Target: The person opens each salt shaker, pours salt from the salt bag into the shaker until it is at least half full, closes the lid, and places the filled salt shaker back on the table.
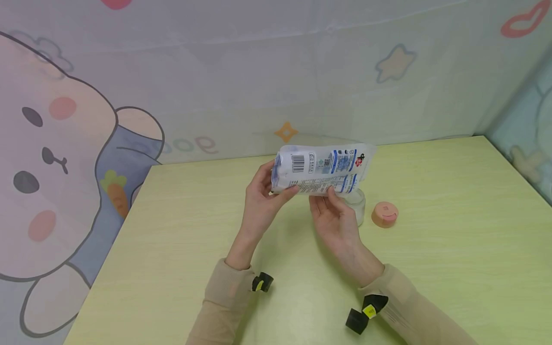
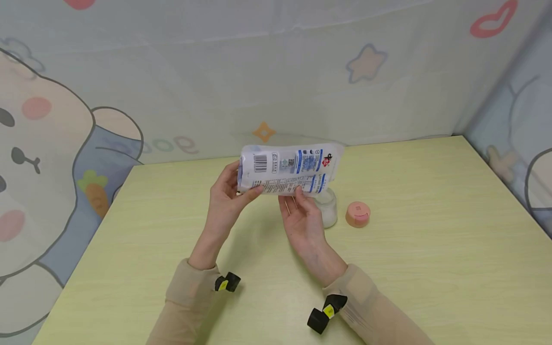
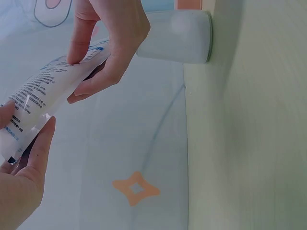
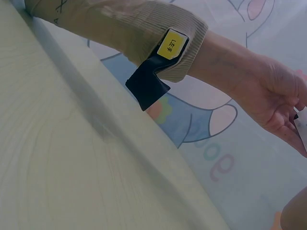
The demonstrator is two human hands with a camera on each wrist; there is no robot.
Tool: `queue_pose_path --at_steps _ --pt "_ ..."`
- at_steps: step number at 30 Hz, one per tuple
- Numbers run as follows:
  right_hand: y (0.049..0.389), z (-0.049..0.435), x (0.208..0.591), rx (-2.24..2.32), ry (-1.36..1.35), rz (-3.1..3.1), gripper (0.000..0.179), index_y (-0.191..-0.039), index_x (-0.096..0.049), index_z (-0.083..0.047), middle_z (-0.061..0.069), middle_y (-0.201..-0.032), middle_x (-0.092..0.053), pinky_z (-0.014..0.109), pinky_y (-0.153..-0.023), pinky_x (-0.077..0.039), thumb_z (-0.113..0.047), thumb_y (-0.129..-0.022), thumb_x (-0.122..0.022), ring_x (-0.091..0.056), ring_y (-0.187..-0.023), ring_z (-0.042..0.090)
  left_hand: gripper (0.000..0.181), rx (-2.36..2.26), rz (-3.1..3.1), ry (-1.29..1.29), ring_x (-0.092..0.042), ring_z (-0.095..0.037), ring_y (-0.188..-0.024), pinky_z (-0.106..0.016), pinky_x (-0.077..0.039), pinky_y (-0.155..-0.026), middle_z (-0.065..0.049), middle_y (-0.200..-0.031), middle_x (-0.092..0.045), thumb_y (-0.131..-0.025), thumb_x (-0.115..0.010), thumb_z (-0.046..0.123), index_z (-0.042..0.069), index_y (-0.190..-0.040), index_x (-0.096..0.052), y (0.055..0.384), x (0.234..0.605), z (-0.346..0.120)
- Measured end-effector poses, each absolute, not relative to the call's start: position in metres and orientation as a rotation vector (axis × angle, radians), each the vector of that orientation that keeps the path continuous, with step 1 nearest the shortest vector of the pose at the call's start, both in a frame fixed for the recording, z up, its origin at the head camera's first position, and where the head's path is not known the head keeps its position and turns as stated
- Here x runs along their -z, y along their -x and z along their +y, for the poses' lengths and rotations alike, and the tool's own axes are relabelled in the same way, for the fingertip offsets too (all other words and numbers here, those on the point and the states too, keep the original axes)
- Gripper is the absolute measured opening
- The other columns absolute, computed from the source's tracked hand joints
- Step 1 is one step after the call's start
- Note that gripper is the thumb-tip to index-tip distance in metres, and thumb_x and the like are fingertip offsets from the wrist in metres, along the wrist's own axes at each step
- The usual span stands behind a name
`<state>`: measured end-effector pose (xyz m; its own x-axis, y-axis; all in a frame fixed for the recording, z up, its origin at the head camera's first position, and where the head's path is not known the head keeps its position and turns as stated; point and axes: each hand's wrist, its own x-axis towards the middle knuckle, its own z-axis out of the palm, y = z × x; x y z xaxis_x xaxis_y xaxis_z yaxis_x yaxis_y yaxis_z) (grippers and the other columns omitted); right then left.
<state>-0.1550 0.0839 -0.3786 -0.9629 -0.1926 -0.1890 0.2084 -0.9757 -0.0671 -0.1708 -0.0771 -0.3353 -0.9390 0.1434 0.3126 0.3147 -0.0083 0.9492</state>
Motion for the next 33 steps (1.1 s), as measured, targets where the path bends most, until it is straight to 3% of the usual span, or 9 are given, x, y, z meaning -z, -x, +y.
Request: queue_pose_path --at_steps 33 --pt "0.1545 0.0826 0.3784 2.915 -0.241 0.215 0.019 -0.114 -0.053 -0.021 -0.002 -0.105 -0.064 0.024 -0.097 -0.045 -0.011 -0.098 -0.051 -0.059 -0.100 0.012 0.054 2.054 -2.124 0.478 -0.063 -0.014 -0.097 -0.022 -0.055 -0.077 -0.018 -0.119 -0.063 -0.081 -0.073 0.000 0.008 -0.130 -0.053 0.1696 0.3331 -0.0774"
